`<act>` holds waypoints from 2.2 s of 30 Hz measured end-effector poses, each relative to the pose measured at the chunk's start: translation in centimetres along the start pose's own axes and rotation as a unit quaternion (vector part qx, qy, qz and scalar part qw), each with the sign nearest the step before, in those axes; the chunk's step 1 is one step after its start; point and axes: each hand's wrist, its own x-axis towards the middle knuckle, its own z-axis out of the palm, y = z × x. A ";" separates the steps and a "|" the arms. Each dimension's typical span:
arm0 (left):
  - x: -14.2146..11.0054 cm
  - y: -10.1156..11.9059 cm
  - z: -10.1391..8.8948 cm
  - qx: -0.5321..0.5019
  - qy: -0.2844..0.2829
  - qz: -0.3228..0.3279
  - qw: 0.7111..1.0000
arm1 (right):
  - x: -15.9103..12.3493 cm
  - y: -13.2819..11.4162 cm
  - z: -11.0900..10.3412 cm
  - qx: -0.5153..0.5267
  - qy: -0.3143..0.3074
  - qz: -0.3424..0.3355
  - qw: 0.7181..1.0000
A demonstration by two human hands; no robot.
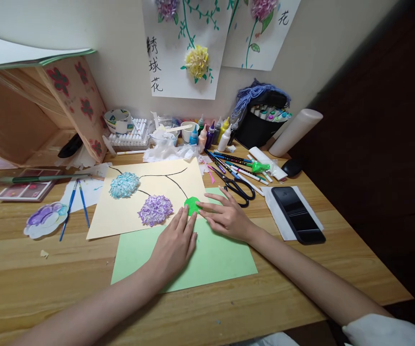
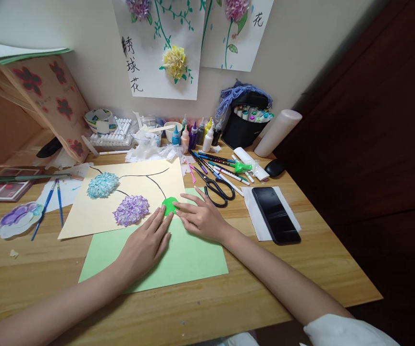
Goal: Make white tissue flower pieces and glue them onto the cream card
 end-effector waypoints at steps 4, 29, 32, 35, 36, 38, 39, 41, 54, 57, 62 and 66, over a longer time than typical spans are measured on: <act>0.0 -0.1 -0.4 0.008 0.008 -0.004 1.000 | 0.5 0.2 -0.2 0.009 0.047 0.051 0.998; 10.9 5.4 -3.3 -0.076 0.132 0.082 0.985 | -1.3 9.6 -8.3 0.295 0.173 0.483 0.806; 13.6 6.0 -2.9 -0.100 0.104 0.085 0.986 | -1.0 6.3 -8.3 0.421 0.147 0.456 0.770; 14.7 5.9 -2.0 -0.147 0.067 0.093 0.982 | -1.2 5.0 -8.1 0.454 0.142 0.453 0.754; 14.7 5.8 -1.7 -0.164 0.060 0.093 0.980 | -1.3 4.9 -8.0 0.460 0.141 0.453 0.751; 14.6 5.7 -1.4 -0.200 0.054 0.083 0.975 | -1.5 5.0 -8.1 0.478 0.132 0.453 0.741; 14.5 5.7 -1.3 -0.219 0.054 0.073 0.972 | -1.6 5.1 -8.2 0.491 0.124 0.453 0.734; 14.4 5.6 -1.1 -0.257 0.051 0.048 0.964 | -1.8 5.3 -8.4 0.513 0.108 0.449 0.723; 14.7 4.9 -0.9 -0.241 0.055 0.041 0.968 | -2.3 4.8 -9.2 0.507 0.069 0.443 0.736; 14.7 5.0 -0.9 -0.232 0.051 0.039 0.971 | -2.4 5.0 -9.0 0.508 0.071 0.442 0.736; 14.7 5.0 -1.3 -0.226 0.040 0.027 0.973 | -2.6 5.3 -8.8 0.526 0.058 0.448 0.721; 14.6 5.0 -1.4 -0.210 0.032 0.018 0.977 | -2.9 5.5 -8.6 0.544 0.049 0.442 0.711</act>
